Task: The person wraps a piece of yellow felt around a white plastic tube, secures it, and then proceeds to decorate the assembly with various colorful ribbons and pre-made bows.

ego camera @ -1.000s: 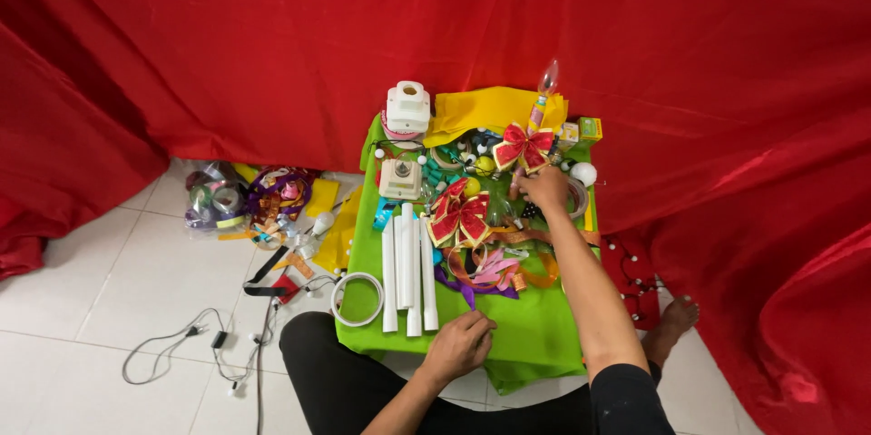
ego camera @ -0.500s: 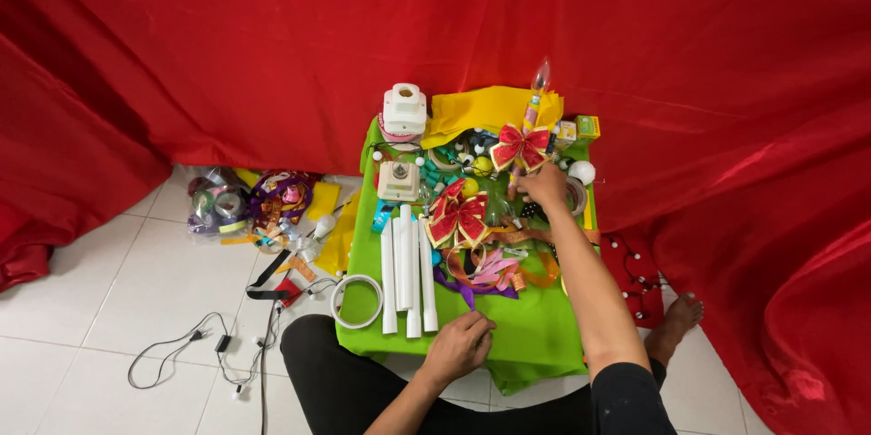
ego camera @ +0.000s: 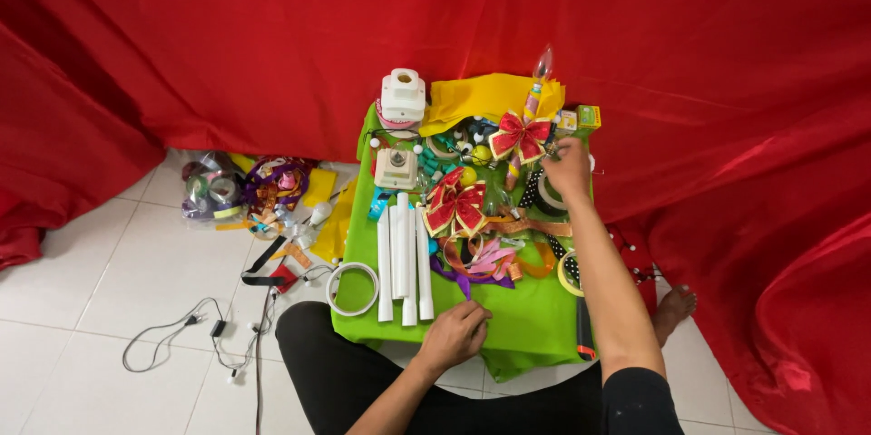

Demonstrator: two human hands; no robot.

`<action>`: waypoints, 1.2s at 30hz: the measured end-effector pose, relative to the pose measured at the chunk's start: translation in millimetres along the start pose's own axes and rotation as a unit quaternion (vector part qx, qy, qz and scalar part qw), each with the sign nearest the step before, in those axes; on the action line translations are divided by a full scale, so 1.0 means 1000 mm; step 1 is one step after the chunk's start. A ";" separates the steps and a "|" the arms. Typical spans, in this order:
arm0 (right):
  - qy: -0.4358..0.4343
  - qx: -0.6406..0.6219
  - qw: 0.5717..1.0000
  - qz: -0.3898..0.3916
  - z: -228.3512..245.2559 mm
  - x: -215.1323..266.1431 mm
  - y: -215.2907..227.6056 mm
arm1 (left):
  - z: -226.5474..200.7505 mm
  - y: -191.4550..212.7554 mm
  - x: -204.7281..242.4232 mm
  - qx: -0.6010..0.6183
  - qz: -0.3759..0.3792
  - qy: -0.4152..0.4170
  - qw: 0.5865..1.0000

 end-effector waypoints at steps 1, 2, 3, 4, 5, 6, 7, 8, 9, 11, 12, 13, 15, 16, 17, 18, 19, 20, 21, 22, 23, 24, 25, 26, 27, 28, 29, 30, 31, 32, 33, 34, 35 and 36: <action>0.001 0.002 1.000 0.001 -0.001 -0.002 -0.002 | 0.001 -0.001 0.001 0.001 -0.001 0.001 1.000; 0.106 -0.005 0.992 -0.073 0.014 0.000 0.007 | 0.001 -0.003 0.001 -0.004 0.006 -0.002 1.000; 0.211 -0.012 0.967 -0.145 0.030 0.007 0.017 | 0.002 -0.005 0.001 -0.010 0.012 -0.006 1.000; 0.212 -0.010 0.966 -0.145 0.040 0.009 0.015 | 0.001 -0.005 0.001 -0.009 0.010 -0.005 1.000; 0.272 -0.018 0.951 -0.145 0.058 0.016 0.013 | 0.001 -0.004 0.001 -0.013 0.009 -0.009 1.000; 0.331 -0.025 0.932 -0.145 0.076 0.023 0.010 | 0.000 -0.004 0.001 -0.017 0.008 -0.012 1.000; 0.331 -0.024 0.932 -0.144 0.088 0.027 0.008 | 0.001 -0.004 0.001 -0.017 0.007 -0.011 1.000; 0.340 0.017 0.936 -0.095 0.101 0.031 -0.004 | 0.001 -0.005 0.001 -0.011 0.010 -0.008 1.000; 0.347 0.057 0.935 -0.046 0.116 0.035 -0.017 | 0.003 -0.005 0.001 -0.006 0.013 -0.004 1.000; 0.401 0.077 0.912 -0.047 0.136 0.042 -0.030 | 0.006 -0.011 0.004 -0.005 0.018 -0.003 1.000; 0.452 0.098 0.886 -0.048 0.149 0.049 -0.039 | 0.009 -0.014 0.005 -0.003 0.024 -0.004 1.000; 0.454 0.096 0.885 -0.048 0.153 0.044 -0.048 | 0.009 -0.013 0.005 -0.006 0.023 -0.003 1.000; 0.465 0.165 0.868 -0.049 0.161 0.035 -0.073 | 0.006 -0.009 0.004 -0.001 0.012 -0.013 1.000; 0.467 0.164 0.868 -0.048 0.164 0.030 -0.081 | 0.009 -0.013 0.006 -0.003 0.010 -0.012 1.000; 0.487 0.176 0.853 -0.062 0.168 0.029 -0.090 | 0.010 -0.016 0.008 -0.014 0.009 -0.021 1.000; 0.507 0.188 0.838 -0.075 0.172 0.027 -0.099 | 0.011 -0.020 0.009 -0.025 0.009 -0.030 0.999; 0.508 0.188 0.837 -0.074 0.174 0.024 -0.110 | 0.007 -0.013 0.007 -0.027 0.007 -0.028 0.999; 0.479 0.231 0.846 -0.034 0.172 0.016 -0.128 | 0.002 -0.005 0.005 -0.025 -0.007 -0.036 0.999; 0.447 0.274 0.852 0.006 0.168 0.009 -0.146 | -0.004 0.004 0.003 -0.022 -0.021 -0.044 0.999; 0.448 0.274 0.851 0.007 0.168 0.010 -0.156 | -0.003 0.005 0.003 -0.023 -0.022 -0.043 0.999; 0.437 0.302 0.847 0.000 0.166 0.008 -0.166 | -0.003 0.005 0.003 -0.020 -0.024 -0.046 0.998; 0.425 0.329 0.843 -0.007 0.163 0.007 -0.176 | -0.004 0.005 0.003 -0.016 -0.025 -0.050 0.998; 0.427 0.329 0.842 -0.005 0.168 0.009 -0.178 | -0.003 0.007 0.002 -0.016 -0.026 -0.048 0.998; 0.388 0.346 0.854 0.005 0.168 0.007 -0.180 | -0.004 0.008 0.001 -0.016 -0.031 -0.052 0.998; 0.347 0.363 0.865 0.015 0.166 0.006 -0.182 | -0.006 0.009 0.002 -0.015 -0.035 -0.056 0.998; 0.348 0.363 0.864 0.018 0.167 0.002 -0.185 | -0.003 0.008 0.003 -0.015 -0.035 -0.054 0.998; 0.332 0.348 0.876 0.033 0.164 -0.004 -0.186 | -0.001 0.005 0.004 -0.018 -0.031 -0.050 0.998; 0.315 0.332 0.888 0.048 0.160 -0.011 -0.187 | 0.001 0.002 0.005 -0.022 -0.027 -0.047 0.998; 0.314 0.334 0.887 0.049 0.157 -0.018 -0.189 | 0.001 0.002 0.005 -0.020 -0.027 -0.046 0.998; 0.315 0.292 0.902 0.040 0.155 -0.025 -0.187 | 0.001 0.002 0.006 -0.021 -0.029 -0.048 0.998; 0.316 0.250 0.915 0.031 0.154 -0.032 -0.184 | 0.000 0.003 0.005 -0.022 -0.031 -0.049 0.998; 0.315 0.251 0.915 0.031 0.164 -0.026 -0.173 | 0.001 0.000 0.005 -0.020 -0.031 -0.049 0.998; 0.282 0.181 0.940 0.069 0.171 -0.022 -0.163 | 0.003 -0.002 0.007 -0.024 -0.024 -0.048 0.998; 0.246 0.109 0.957 0.106 0.177 -0.018 -0.153 | 0.004 -0.005 0.008 -0.028 -0.016 -0.047 0.998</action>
Point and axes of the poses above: each hand's wrist, its own x-axis away from the middle knuckle, its own y-axis out of the back of the hand, z = x × y, the point moved 8 cm from there along -x, towards the middle knuckle, and after that the axes turned 4 degrees about -y, right-handed, at the moved point
